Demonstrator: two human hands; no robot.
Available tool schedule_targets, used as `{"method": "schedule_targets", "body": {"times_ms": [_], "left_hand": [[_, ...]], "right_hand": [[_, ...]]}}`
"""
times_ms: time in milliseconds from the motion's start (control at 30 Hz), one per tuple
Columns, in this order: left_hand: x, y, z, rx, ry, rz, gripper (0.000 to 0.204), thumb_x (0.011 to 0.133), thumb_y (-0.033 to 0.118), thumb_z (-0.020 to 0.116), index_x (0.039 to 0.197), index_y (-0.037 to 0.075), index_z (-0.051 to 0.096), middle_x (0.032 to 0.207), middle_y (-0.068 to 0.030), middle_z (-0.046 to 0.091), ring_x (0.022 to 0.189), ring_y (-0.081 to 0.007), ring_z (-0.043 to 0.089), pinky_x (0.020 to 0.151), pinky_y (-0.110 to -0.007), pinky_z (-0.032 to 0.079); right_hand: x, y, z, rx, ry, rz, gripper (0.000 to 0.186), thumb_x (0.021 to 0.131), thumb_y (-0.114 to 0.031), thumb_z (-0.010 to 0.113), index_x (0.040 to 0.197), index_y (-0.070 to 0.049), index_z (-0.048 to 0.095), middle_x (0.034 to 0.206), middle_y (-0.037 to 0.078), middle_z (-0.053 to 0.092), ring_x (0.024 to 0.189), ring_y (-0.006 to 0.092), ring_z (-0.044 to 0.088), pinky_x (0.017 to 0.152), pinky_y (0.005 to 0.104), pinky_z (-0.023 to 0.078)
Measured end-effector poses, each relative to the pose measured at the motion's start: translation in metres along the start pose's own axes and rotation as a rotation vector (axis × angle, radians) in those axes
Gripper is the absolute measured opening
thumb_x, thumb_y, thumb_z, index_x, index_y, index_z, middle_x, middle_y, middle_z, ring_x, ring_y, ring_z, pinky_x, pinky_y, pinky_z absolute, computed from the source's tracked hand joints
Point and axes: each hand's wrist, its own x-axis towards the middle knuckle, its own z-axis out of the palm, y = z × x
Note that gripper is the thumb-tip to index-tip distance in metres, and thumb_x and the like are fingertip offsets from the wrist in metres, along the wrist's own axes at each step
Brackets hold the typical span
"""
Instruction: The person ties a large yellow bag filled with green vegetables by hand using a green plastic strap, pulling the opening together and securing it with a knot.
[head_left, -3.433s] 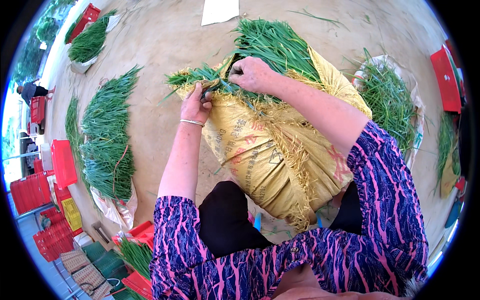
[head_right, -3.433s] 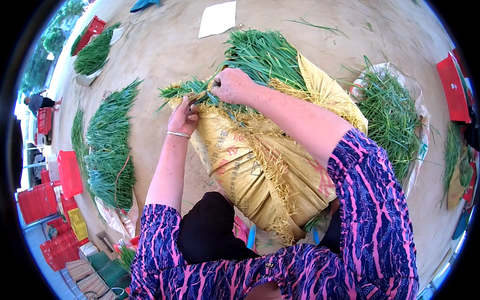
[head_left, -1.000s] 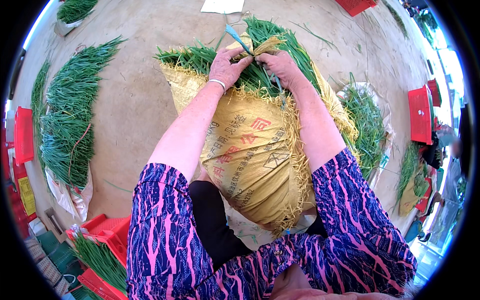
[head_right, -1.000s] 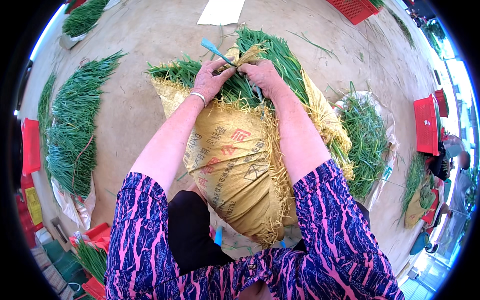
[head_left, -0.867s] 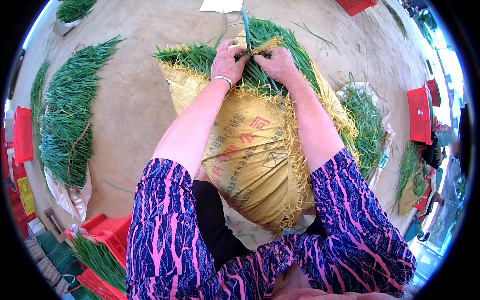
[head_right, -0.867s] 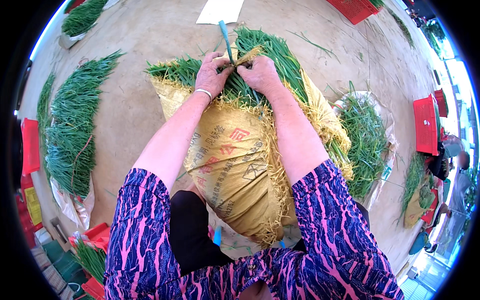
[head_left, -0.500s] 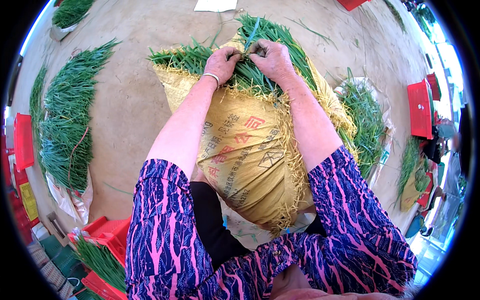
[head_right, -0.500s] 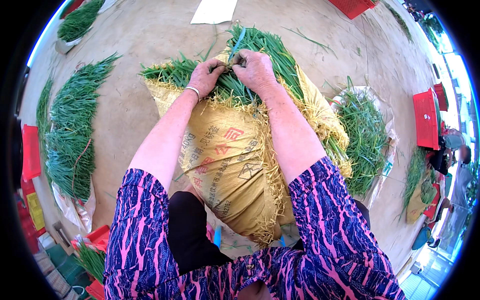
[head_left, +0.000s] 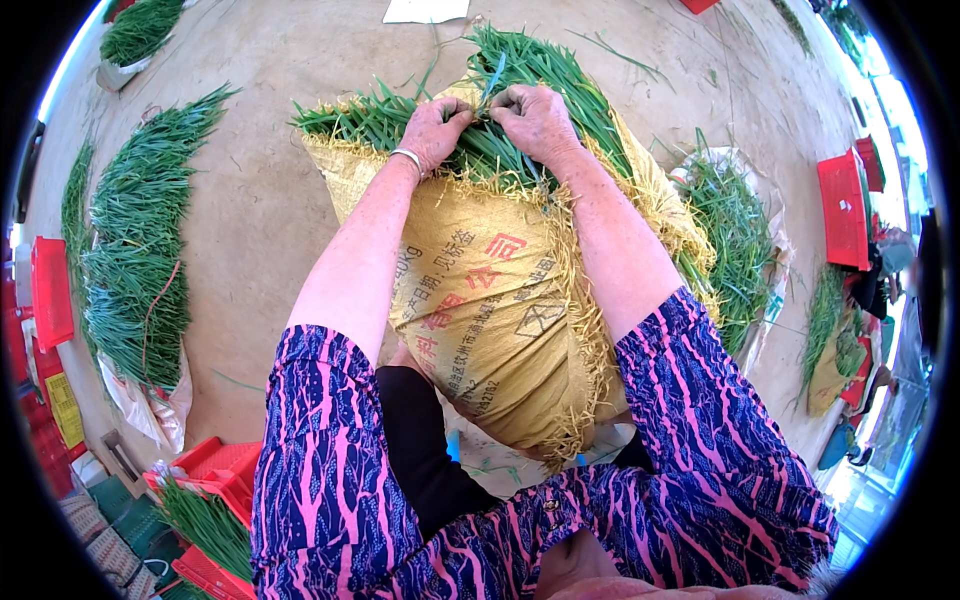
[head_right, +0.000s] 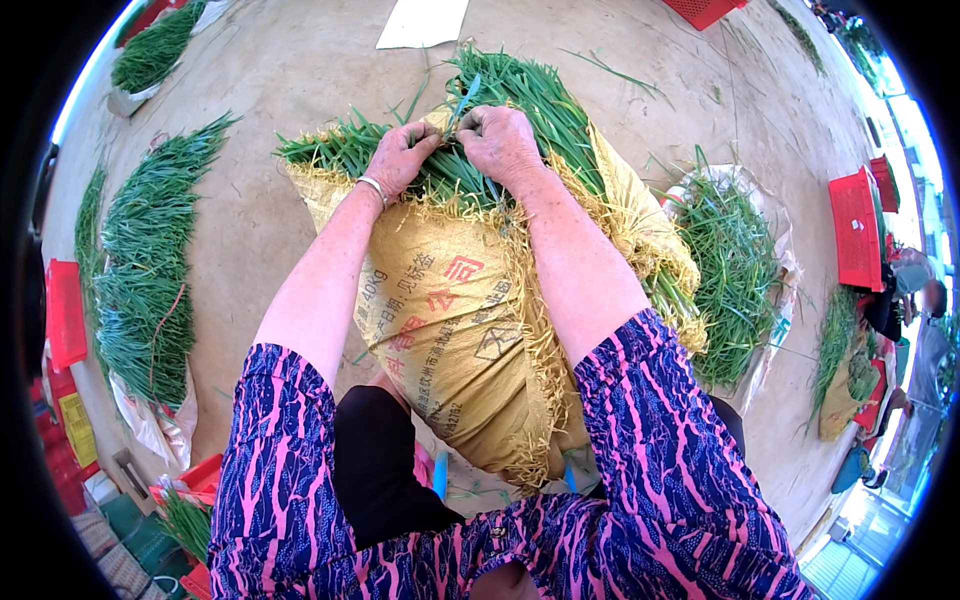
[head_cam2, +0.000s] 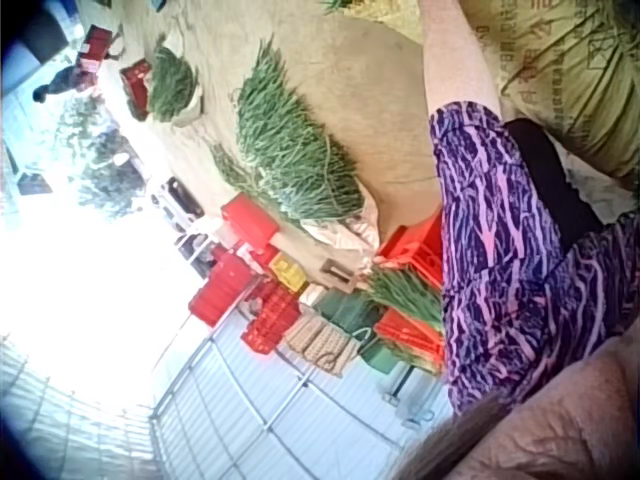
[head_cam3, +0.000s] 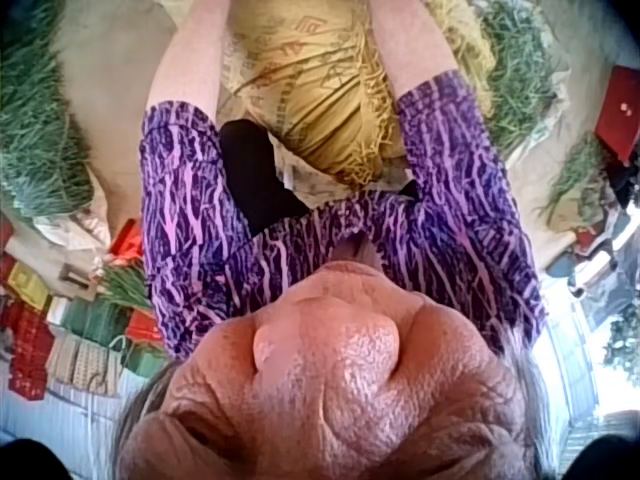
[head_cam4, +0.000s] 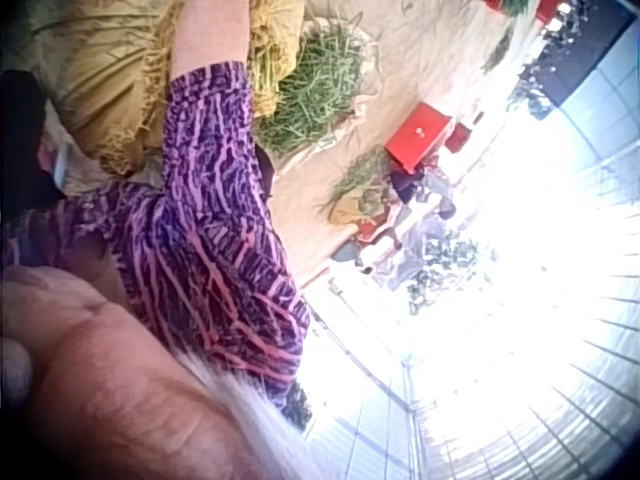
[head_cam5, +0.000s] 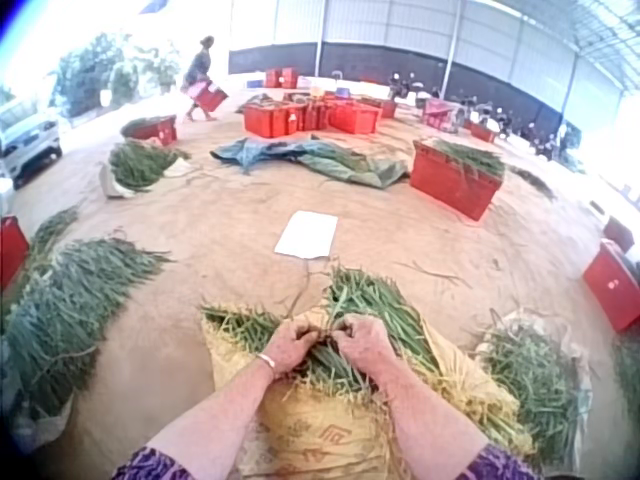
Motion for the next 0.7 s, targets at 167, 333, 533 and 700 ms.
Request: {"method": "schedule_targets", "body": {"times_ms": [167,333,533,700], "left_hand": [[-0.001,0.002,-0.003,0.016,-0.041,0.001,0.027,0.089,0.026,0.060,0.095,0.000,0.066,0.084,-0.0091,0.067,0.080,-0.0146,0.060,0.079,-0.031,0.048],[-0.004,0.001,0.002,0.115,-0.020,0.054,0.033,0.085,0.031,0.066,0.100,0.002,0.065,0.090,-0.0139,0.069,0.086,-0.0225,0.064,0.081,-0.034,0.048],[-0.010,0.008,0.000,0.120,0.021,-0.070,0.031,0.084,0.027,0.070,0.106,0.005,0.066,0.096,-0.0155,0.070,0.094,-0.0269,0.065,0.086,-0.035,0.049],[-0.028,0.050,-0.016,0.438,0.561,0.261,0.025,0.081,0.014,0.069,0.104,0.006,0.062,0.095,-0.0117,0.064,0.085,-0.0256,0.062,0.079,-0.035,0.049]], "right_hand": [[0.000,-0.002,0.000,-0.003,-0.018,0.035,0.017,0.077,-0.019,0.064,0.085,-0.006,0.073,0.077,0.016,0.070,0.077,0.0287,0.069,0.075,0.0377,0.054],[0.001,0.000,0.001,0.034,-0.035,0.061,0.018,0.075,-0.020,0.067,0.084,-0.006,0.073,0.080,0.016,0.070,0.078,0.0282,0.069,0.076,0.0372,0.054],[0.012,0.000,-0.007,0.172,-0.250,0.220,0.020,0.072,-0.019,0.078,0.082,-0.004,0.070,0.070,0.004,0.066,0.058,0.0112,0.059,0.053,0.0269,0.047],[0.009,-0.030,-0.033,0.274,-0.535,0.368,0.024,0.074,-0.017,0.076,0.092,-0.006,0.064,0.064,0.000,0.058,0.047,0.0096,0.051,0.038,0.0245,0.038]]}}
